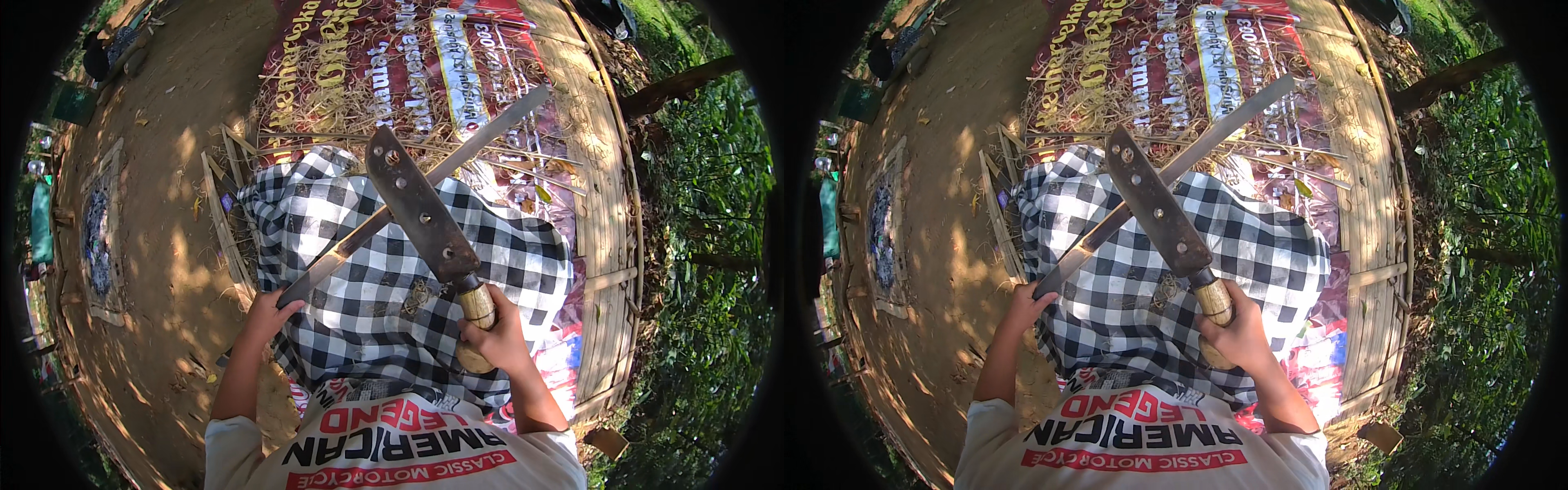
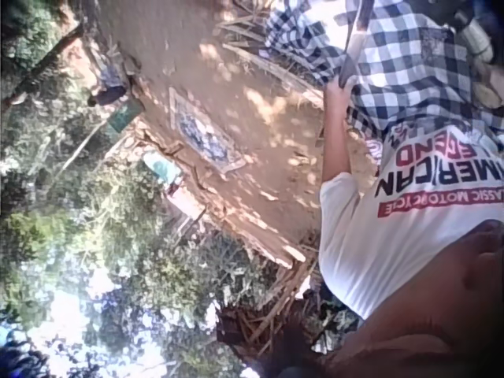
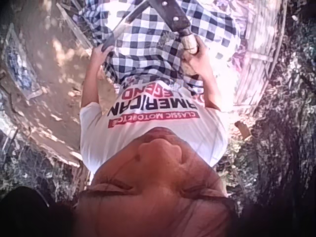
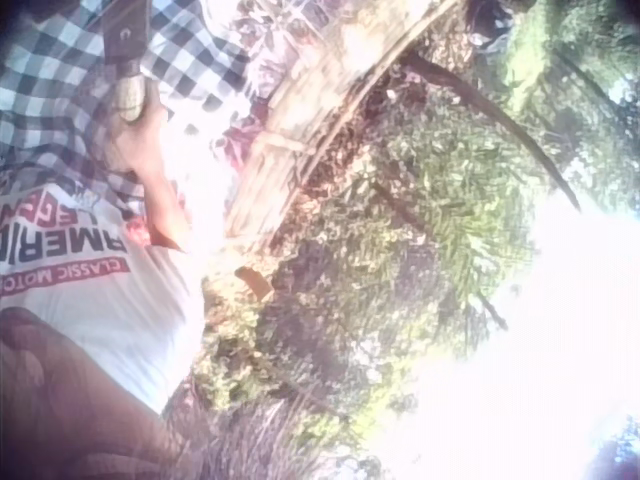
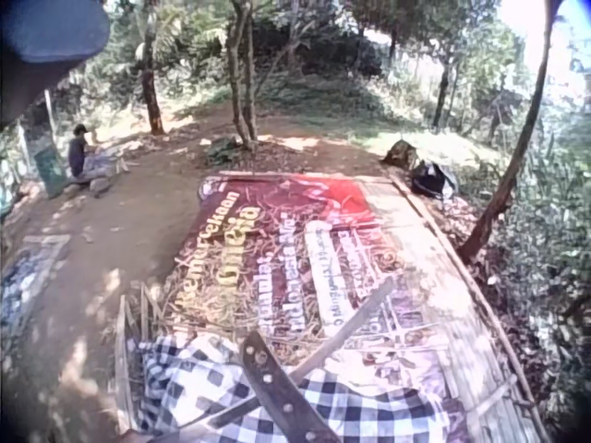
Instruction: The person shapes a long strip of wood by shaving its surface with a large blade. They hold the wood strip with their left hand and use the blade in their right hand to peel thin layers from the sides and edges of the wood.
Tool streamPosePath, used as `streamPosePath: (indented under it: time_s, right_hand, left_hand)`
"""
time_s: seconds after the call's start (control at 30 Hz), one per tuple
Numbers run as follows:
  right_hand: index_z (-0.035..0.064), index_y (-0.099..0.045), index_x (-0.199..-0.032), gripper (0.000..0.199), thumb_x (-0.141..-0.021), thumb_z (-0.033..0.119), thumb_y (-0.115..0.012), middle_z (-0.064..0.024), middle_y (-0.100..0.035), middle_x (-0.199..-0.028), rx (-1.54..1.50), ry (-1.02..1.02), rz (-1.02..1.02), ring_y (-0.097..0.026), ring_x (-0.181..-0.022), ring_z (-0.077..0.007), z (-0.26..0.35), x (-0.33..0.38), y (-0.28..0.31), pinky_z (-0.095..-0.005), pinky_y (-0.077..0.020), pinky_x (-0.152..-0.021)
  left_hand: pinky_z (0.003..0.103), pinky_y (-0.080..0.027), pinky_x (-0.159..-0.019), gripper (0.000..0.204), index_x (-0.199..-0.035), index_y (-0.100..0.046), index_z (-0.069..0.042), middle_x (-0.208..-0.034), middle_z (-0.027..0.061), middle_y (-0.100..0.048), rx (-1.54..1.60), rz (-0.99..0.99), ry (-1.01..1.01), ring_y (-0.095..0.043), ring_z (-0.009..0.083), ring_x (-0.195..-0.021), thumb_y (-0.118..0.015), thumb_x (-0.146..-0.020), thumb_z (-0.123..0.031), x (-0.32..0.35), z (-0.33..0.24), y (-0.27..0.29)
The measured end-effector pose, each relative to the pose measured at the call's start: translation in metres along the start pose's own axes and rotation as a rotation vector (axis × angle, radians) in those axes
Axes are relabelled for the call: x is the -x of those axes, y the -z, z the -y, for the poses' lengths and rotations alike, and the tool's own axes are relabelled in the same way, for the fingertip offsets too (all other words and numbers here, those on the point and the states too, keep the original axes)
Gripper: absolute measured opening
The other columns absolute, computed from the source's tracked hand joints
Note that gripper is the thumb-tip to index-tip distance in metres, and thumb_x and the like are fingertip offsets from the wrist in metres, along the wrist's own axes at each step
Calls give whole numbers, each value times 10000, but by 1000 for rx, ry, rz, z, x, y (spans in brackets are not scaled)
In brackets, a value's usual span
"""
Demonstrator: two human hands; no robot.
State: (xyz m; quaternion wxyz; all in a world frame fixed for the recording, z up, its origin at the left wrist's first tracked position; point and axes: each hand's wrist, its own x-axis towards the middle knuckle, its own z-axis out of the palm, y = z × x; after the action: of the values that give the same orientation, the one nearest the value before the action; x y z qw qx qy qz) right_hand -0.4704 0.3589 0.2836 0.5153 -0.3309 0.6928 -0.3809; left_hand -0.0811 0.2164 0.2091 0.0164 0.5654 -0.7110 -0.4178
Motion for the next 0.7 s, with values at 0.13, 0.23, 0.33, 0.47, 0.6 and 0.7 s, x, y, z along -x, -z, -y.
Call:
streamPosePath:
  time_s: [0.13,0.23,0.33,0.47,0.6,0.7]
  right_hand:
    - [-10,-514,-1217,505,-741,65,-666,-182,-650,-845,300,275,-310,-677,-754,-255,28,-22,20,-331,-509,-698]
    - [11,-491,-1272,578,-717,33,-651,-241,-651,-905,484,337,-404,-660,-790,-404,39,-28,26,-401,-529,-697]
    - [28,-489,-1286,624,-686,34,-661,-209,-636,-902,574,530,-333,-648,-756,-386,31,-34,23,-420,-522,-661]
    - [76,-470,-1309,671,-667,61,-665,-113,-547,-835,891,570,-123,-614,-748,-301,31,-37,15,-399,-509,-624]
    - [85,-470,-1306,556,-763,101,-592,-93,-548,-827,1199,690,-30,-627,-753,-261,27,-50,15,-354,-500,-602]
    - [77,-463,-1314,547,-779,99,-574,-91,-557,-822,1232,706,-15,-629,-713,-254,25,-62,22,-342,-500,-595]
  left_hand:
    - [353,-468,-591,398,-905,-660,10,-661,163,-620,-31,41,10,-591,265,-580,-687,-858,-384,1,-16,11]
    - [349,-450,-576,389,-853,-646,31,-626,135,-583,-31,70,33,-528,207,-559,-675,-875,-356,3,-22,14]
    - [331,-428,-566,379,-831,-632,44,-595,80,-542,55,120,62,-463,133,-579,-671,-887,-329,4,-26,15]
    - [304,-430,-582,343,-802,-647,28,-622,27,-568,120,166,100,-489,95,-615,-655,-904,-300,6,-18,16]
    - [276,-421,-575,300,-772,-656,2,-635,-27,-559,196,166,76,-498,67,-627,-640,-917,-260,11,-17,16]
    - [259,-400,-543,299,-742,-647,-7,-611,-33,-544,265,197,97,-484,57,-591,-643,-915,-251,9,-18,17]
